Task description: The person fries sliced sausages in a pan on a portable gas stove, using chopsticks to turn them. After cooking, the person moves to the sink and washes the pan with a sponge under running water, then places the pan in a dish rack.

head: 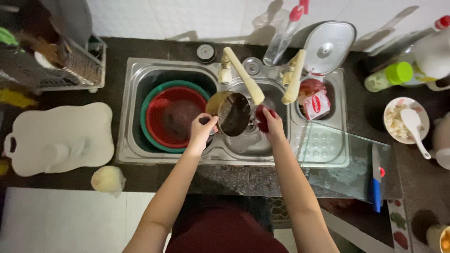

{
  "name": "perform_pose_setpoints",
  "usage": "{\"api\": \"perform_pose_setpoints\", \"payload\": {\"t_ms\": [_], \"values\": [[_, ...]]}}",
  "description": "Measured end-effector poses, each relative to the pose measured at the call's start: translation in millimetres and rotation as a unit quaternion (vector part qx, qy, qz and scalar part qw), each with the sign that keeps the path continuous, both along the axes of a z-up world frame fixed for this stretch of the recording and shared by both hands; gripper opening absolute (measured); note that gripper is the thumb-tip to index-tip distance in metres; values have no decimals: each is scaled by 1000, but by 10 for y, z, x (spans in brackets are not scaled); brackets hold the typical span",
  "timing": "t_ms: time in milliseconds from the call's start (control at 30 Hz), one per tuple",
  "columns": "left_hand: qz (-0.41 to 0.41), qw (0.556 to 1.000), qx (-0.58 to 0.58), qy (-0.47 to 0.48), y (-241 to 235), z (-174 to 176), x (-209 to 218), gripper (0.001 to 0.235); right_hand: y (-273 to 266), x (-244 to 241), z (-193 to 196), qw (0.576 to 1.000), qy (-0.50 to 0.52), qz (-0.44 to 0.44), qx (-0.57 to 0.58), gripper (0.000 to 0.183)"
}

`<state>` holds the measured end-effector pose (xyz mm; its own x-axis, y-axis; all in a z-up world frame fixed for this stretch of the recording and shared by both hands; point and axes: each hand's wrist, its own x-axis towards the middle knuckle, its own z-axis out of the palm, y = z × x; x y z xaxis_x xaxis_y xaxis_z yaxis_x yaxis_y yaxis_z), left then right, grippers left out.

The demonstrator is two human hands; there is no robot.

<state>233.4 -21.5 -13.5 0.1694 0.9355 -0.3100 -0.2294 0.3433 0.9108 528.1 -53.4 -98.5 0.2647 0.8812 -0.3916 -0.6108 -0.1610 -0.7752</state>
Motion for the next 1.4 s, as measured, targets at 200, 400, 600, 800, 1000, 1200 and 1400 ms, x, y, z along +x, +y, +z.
{"api": "perform_pose_setpoints", "payload": {"t_ms": [200, 400, 600, 800, 1000, 1200, 1400], "values": [[-148, 952, 216, 158, 378, -203, 974, 27, -623, 159, -454, 995, 31, -5, -91, 43], [-227, 755, 448, 422, 443, -7, 1541, 30, -984, 109, -644, 989, 99, -26, -106, 46], [-323, 637, 510, 480, 300, 148, 1498, 36, -1206, 161, -661, 987, 148, -24, -58, 45], [-204, 856, 323, 347, 433, -326, 1359, 33, -1200, 245, -597, 979, 182, -41, -78, 51], [-14, 992, -15, 125, 539, -1070, 1042, 48, -731, 110, -242, 979, 204, 3, 3, 55], [72, 988, -20, 132, 380, -1428, 878, 43, 130, -275, 119, 933, 342, 91, 64, 52], [57, 993, -90, 53, 350, -1423, 1051, 37, 622, -416, 139, 931, 331, 144, 57, 29]]}}
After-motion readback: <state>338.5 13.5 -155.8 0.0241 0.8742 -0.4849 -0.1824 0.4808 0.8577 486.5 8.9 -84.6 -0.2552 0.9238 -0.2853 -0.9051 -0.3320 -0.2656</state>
